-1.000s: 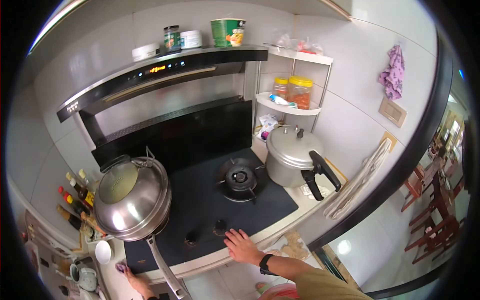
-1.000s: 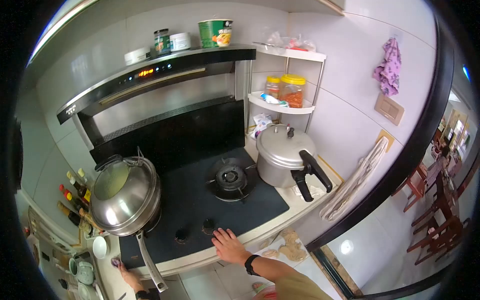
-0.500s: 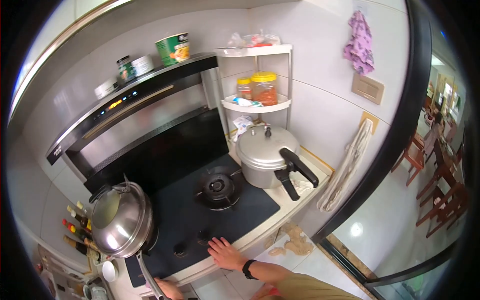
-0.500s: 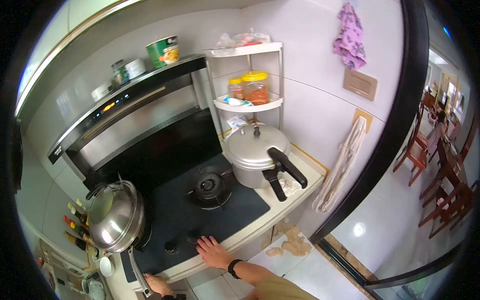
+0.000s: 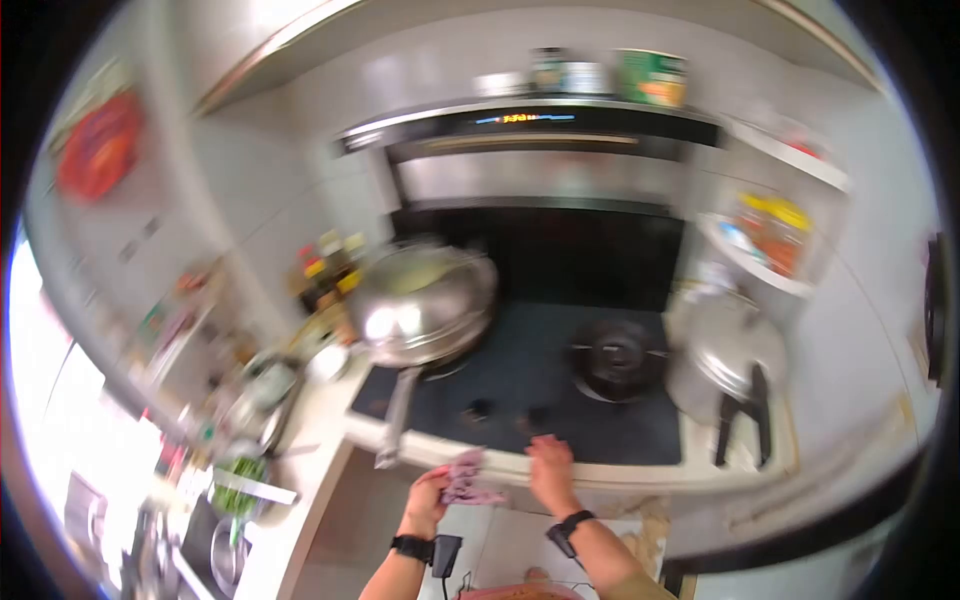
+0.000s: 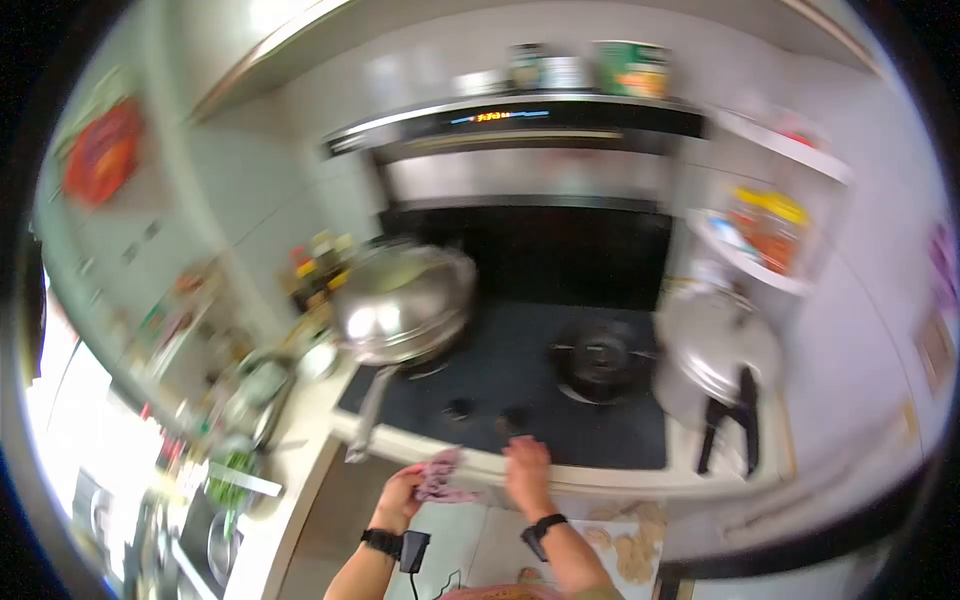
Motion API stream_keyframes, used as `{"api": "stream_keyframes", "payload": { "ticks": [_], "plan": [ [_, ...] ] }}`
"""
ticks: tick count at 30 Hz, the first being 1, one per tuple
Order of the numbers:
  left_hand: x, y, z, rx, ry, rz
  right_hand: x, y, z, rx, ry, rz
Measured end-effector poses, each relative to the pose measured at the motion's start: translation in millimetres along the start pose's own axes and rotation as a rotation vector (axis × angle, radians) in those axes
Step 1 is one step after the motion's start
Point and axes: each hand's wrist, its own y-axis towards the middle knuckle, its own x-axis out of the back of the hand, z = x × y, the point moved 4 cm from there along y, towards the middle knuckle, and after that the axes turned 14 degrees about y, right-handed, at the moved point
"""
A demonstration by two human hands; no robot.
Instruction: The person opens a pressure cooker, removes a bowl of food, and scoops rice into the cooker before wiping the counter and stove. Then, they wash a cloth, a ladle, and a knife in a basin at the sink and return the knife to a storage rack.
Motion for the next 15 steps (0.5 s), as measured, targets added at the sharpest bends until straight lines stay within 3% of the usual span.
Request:
{"api": "stream_keyframes", "payload": {
  "ticks": [5,7,8,9,11,13,15],
  "plan": [
    [25.7,-110.0,-31.2,-0.022,-0.158,-0.114,-3.0,-6.0,-3.1,0.050,-0.042,0.115],
    [72.4,-112.4,4.2,-0.056,-0.166,-0.143,-4.5,-5.6,-2.5,0.141,-0.077,0.133],
    [79.0,-131.8,1.7,-0.090,-0.238,-0.159,-9.9,-7.8,-17.3,0.055,-0.064,0.218],
    [85.2,-151.1,-1.8,-0.125,-0.299,-0.158,-12.2,-15.5,-23.7,0.063,-0.022,0.166],
    [112.3,-172.5,13.1,-0.177,-0.427,-0.312,-23.6,-23.8,-26.1,-0.080,-0.143,0.193],
    [136.3,-208.0,18.5,-0.196,-0.537,-0.422,-47.0,-32.2,17.5,-0.189,-0.090,0.193],
    [159.7,-256.4,12.9,-0.279,-0.588,-0.460,-91.0,-64.1,107.9,-0.139,0.381,0.321]
  ]
}}
